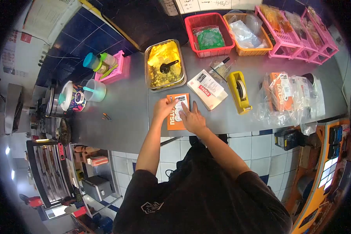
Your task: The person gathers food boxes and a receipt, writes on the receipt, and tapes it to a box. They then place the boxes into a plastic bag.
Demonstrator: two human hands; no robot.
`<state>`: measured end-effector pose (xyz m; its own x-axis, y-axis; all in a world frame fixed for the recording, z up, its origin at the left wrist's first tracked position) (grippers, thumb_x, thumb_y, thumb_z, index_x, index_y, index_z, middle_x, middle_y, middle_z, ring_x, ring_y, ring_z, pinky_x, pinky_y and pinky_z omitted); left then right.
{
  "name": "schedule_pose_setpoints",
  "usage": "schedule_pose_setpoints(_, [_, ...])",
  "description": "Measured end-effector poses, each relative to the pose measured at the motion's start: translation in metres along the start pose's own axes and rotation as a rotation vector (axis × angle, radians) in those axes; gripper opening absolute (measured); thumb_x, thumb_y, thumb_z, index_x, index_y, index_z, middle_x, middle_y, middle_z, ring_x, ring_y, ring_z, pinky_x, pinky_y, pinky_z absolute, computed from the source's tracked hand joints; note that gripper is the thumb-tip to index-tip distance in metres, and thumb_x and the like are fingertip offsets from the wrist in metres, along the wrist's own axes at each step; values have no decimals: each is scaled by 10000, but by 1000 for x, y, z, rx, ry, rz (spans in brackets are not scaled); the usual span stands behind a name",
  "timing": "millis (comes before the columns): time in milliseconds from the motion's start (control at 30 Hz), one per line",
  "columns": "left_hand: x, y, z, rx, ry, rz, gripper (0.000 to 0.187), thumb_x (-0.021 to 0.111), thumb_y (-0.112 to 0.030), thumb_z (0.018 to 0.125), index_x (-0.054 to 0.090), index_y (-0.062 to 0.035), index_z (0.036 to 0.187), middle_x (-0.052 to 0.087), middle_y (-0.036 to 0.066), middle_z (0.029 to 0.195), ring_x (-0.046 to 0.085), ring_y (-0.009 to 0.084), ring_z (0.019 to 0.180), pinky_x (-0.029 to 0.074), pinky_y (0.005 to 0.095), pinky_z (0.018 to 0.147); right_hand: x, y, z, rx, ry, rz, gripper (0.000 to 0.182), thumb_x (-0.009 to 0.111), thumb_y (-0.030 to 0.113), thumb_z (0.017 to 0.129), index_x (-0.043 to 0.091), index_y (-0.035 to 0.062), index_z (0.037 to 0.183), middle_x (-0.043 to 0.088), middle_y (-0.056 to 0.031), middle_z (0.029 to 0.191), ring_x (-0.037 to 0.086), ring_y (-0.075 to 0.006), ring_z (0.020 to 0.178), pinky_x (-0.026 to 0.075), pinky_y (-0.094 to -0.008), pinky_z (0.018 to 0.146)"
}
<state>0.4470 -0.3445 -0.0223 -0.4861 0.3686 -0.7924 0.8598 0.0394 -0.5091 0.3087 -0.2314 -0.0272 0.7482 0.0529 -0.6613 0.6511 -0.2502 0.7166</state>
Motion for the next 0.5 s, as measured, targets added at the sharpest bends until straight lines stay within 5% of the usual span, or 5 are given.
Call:
schedule_pose_setpoints(133, [-1,24,-5,-61,-188,-55,545,793,-533,747,572,-42,661,645,107,652,609,200,590,471,364,551,5,2,-2,25,-21,1,562,475,430,974,366,257,1497,263,-344,1491,478,-523,1224,478,-570,939])
schedule_pose_setpoints(267, [27,54,-4,-244,-18,-705,446,839,-379,748,569,-29,811,647,101,760,622,195,629,486,344,541,4,0,-4,31,-15,12,538,438,420,986,352,290,1500,273,-363,1481,455,-534,1248,455,-579,966])
schedule_pose_setpoints(333, [24,62,-9,-234,-14,-666,417,829,-326,762,583,-14,886,656,101,789,632,195,650,504,343,571,4,-2,-1,14,-30,-4,531,470,376,974,369,297,1490,317,-339,1448,479,-519,1208,470,-567,947])
schedule_pose_setpoints(433, [-29,23,-46,-12,-361,-66,324,771,-229,811,626,-14,1004,673,94,817,634,180,730,507,323,663,10,-13,5,-63,-46,34,528,522,299,951,406,301,1466,394,-301,1373,515,-494,1143,490,-546,920])
schedule_pose_setpoints(500, [-30,-23,-65,59,-373,-224,276,737,-204,838,629,-19,1011,676,85,840,631,177,731,507,319,658,4,-19,-1,-159,-77,155,545,595,239,909,453,291,1433,466,-235,1285,526,-463,1088,500,-529,896])
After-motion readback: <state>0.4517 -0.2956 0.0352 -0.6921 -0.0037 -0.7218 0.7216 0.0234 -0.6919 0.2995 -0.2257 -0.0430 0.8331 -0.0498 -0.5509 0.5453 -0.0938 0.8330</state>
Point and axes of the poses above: each hand's wrist, its own z-axis towards the middle knuckle, its own x-axis out of the palm, y = z × x, the point moved 10 cm from there along z, towards the middle knuckle
